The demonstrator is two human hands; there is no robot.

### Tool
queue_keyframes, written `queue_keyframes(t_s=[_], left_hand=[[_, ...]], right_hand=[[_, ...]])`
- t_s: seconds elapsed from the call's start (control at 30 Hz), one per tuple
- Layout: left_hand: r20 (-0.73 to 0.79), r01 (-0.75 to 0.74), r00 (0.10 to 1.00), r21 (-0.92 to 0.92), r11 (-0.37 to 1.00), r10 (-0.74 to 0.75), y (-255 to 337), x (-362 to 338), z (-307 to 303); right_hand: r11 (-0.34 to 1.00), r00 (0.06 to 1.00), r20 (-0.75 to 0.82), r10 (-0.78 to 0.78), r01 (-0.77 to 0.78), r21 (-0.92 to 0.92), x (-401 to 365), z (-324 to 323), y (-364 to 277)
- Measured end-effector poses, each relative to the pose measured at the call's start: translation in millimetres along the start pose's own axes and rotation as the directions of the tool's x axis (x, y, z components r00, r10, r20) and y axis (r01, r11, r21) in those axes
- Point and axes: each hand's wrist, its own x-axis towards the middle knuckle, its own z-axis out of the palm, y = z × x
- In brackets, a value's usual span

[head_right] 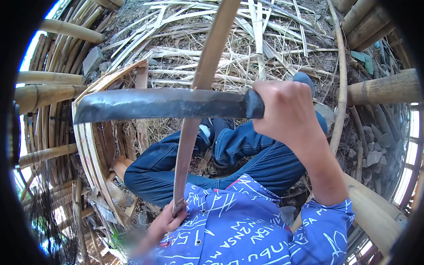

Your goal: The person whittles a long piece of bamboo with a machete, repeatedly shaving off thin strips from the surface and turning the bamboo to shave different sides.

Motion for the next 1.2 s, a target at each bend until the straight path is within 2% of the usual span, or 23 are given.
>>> queue_keyframes(t_s=[0.1,0.17,0.2,0.23,0.3,0.37,0.43,0.47,0.63,0.67,0.7,0.73,0.77,0.83,0.9,0.97,1.0,1.03,1.07,1.1,1.2], left_hand=[[-0.019,-0.015,1.000,0.034,0.999,0.015,1.8,-10.2,4.1],[-0.091,-0.068,0.993,0.093,0.993,0.076,2.7,-16.5,7.0],[-0.108,0.009,0.994,0.122,0.993,0.004,-0.8,-22.1,7.6],[-0.110,0.007,0.994,0.122,0.993,0.006,-4.2,-26.8,9.0],[-0.085,0.093,0.992,-0.012,0.996,-0.093,-10.2,-35.6,11.4],[-0.095,0.113,0.989,0.015,0.993,-0.112,-12.7,-40.9,13.5],[-0.100,0.130,0.987,0.051,0.990,-0.124,-20.7,-46.5,14.7],[-0.092,0.141,0.987,0.059,0.988,-0.135,-30.5,-51.6,16.2],[-0.107,0.309,0.948,0.091,0.947,-0.300,-54.4,-64.6,20.8],[-0.110,0.308,0.948,0.093,0.947,-0.298,-60.5,-61.5,20.6],[-0.118,0.215,0.971,0.053,0.975,-0.207,-62.3,-57.4,21.5],[-0.133,0.121,0.984,0.012,0.993,-0.118,-62.5,-56.0,22.8],[-0.145,0.126,0.982,0.004,0.992,-0.124,-63.4,-53.0,21.5],[-0.036,0.358,0.934,0.116,0.926,-0.357,-47.5,-30.8,8.8],[0.005,0.136,0.991,-0.078,0.988,-0.136,-18.6,-4.0,-6.5],[0.126,0.131,0.987,-0.320,0.938,-0.095,0.1,19.5,-15.0],[0.115,0.131,0.988,-0.316,0.940,-0.099,13.0,32.0,-17.2],[0.160,0.182,0.979,-0.415,0.891,-0.125,28.6,43.7,-17.8],[0.213,0.233,0.967,-0.504,0.832,-0.142,40.1,53.8,-18.4],[0.220,0.235,0.965,-0.498,0.835,-0.141,46.4,61.6,-18.1],[0.282,0.245,0.957,-0.673,0.698,-0.063,56.9,73.9,-16.1]], right_hand=[[0.998,0.998,-0.003,-0.056,0.056,-0.020,2.3,-3.9,-5.8],[0.997,0.997,-0.022,-0.070,0.070,-0.009,5.1,-7.9,-6.8],[0.996,0.996,-0.037,-0.085,0.086,0.009,6.5,-9.7,-7.5],[0.996,0.995,-0.039,-0.087,0.088,0.008,9.9,-11.7,-4.2],[0.996,0.997,-0.074,0.001,-0.008,-0.087,20.2,-16.8,10.8],[0.996,0.995,-0.085,0.047,-0.053,-0.073,28.1,-22.2,20.6],[0.969,0.987,-0.121,0.105,-0.129,-0.209,34.5,-26.0,31.5],[0.962,0.979,-0.155,0.129,-0.162,-0.221,38.5,-27.1,40.5],[0.944,0.941,-0.249,0.227,-0.276,-0.181,52.4,-40.8,94.7],[0.943,0.931,-0.297,0.213,-0.275,-0.189,52.3,-41.6,100.0],[0.943,0.920,-0.339,0.195,-0.271,-0.193,51.5,-40.9,104.9],[0.943,0.926,-0.320,0.201,-0.272,-0.192,49.4,-39.4,110.7],[0.947,0.930,-0.314,0.192,-0.259,-0.188,46.2,-35.3,109.7],[0.968,0.927,-0.302,0.222,-0.248,-0.049,30.4,-25.2,91.6],[0.963,0.949,-0.175,0.263,-0.247,0.109,13.1,-14.9,57.3],[0.959,0.961,-0.125,0.246,-0.222,0.178,-8.8,3.1,24.2],[0.939,0.967,-0.042,0.251,-0.233,0.253,-19.1,10.3,8.2],[0.912,0.966,0.042,0.254,-0.254,0.321,-29.0,16.8,-6.6],[0.913,0.982,0.055,0.182,-0.189,0.362,-37.3,23.5,-19.0],[0.907,0.991,0.066,0.112,-0.129,0.400,-45.0,29.4,-29.9],[0.896,0.984,0.171,0.050,-0.120,0.429,-65.3,39.9,-56.5]])
